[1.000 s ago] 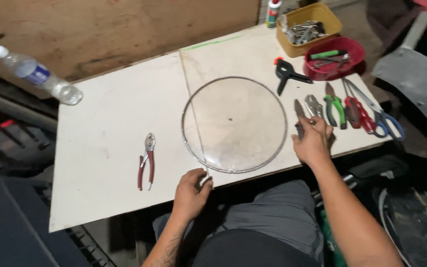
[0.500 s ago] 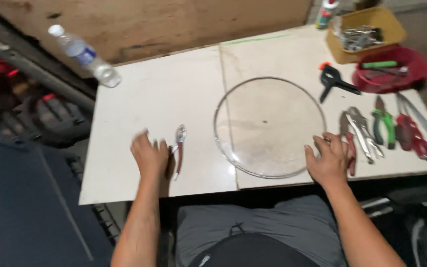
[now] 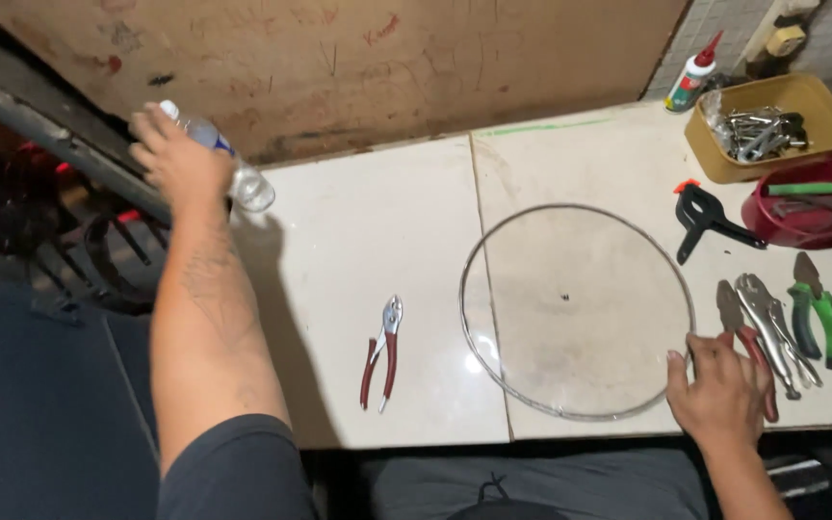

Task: The person uses scissors to cut a metal ring on a white workbench. They then use pliers to bend and shape the ring, repeatedly adjusting its form and inspecting the edges.

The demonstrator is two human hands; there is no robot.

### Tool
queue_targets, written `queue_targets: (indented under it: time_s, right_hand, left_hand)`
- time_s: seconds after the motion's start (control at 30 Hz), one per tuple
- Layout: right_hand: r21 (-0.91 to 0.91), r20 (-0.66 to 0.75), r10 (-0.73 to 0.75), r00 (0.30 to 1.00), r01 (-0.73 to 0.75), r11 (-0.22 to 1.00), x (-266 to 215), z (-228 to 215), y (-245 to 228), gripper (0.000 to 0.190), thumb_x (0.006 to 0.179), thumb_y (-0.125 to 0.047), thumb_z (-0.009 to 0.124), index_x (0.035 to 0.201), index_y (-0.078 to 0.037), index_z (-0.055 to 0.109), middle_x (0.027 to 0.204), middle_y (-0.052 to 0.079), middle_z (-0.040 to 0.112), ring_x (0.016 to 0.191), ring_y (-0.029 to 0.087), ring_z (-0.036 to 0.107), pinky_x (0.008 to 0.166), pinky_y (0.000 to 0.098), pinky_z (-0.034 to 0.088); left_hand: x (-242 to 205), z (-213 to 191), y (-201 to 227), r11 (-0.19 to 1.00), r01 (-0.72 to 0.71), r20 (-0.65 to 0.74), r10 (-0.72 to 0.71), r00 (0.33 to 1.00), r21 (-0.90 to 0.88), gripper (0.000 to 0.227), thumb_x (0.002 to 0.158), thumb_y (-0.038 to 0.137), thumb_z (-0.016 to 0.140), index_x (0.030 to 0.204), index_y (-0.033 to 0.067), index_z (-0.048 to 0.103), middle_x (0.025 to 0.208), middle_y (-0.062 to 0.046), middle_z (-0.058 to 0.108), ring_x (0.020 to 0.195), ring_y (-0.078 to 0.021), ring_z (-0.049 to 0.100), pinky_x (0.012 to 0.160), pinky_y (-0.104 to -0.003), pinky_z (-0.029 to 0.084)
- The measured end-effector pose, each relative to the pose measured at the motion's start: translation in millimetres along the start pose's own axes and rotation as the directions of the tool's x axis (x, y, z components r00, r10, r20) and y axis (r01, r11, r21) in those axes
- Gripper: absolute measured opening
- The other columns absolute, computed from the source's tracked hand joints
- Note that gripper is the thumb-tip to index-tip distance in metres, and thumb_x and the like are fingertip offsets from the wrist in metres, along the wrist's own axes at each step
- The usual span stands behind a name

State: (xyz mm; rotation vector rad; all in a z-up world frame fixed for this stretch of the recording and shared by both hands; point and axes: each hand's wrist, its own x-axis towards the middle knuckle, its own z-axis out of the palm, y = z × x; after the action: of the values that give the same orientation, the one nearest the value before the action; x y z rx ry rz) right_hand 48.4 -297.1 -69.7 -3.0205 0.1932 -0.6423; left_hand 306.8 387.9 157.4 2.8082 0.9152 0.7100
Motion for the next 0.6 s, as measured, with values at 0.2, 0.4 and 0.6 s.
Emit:
queue_targets:
  time_s: [0.2,0.4,0.6]
  right_hand:
    - [-0.016,-0.165,-0.061,0.984,0.059,0.998,4,3,-5,0.033,0.096,-0.036,0.064,0.119,-0.018,0.080,0.113,0.002,0.077,0.096,0.033,0.069,0.096,0.0462,0.049]
    - [0.022,-0.015,0.017,1.000,-0.017,1.000,5,-2,-8,0.041,0.098,-0.042,0.055,0.122,-0.019,0.077,0.115,0.003,0.076,0.107,0.028,0.069,0.101,0.0476,0.045]
    - [0.026,-0.068,0.007,0.998,-0.005,1.000,4,1,-7,0.038,0.095,-0.037,0.060,0.123,-0.019,0.078,0.115,0.000,0.075,0.105,0.026,0.068,0.100,0.0452,0.046]
  left_hand:
    - [54,4,-15,0.999,0.033,0.029,-0.033,0.999,-0.012,0.108,0.097,0.044,0.087,0.163,0.0044,0.011,0.166,-0.020,0.014,0.142,-0.0538,0.033,0.114,-0.063,0.039]
    - [44,-12,6,0.979,0.203,0.366,-0.185,0.912,-0.010,0.116,0.085,0.056,0.077,0.170,0.0137,0.010,0.167,-0.014,-0.006,0.160,-0.0476,0.014,0.129,-0.048,0.012]
    - [34,46,-27,0.942,-0.236,-0.312,0.156,0.937,-0.238,0.077,0.076,0.025,0.106,0.120,0.0008,0.047,0.111,-0.033,0.068,0.099,-0.0537,0.064,0.083,-0.054,0.048]
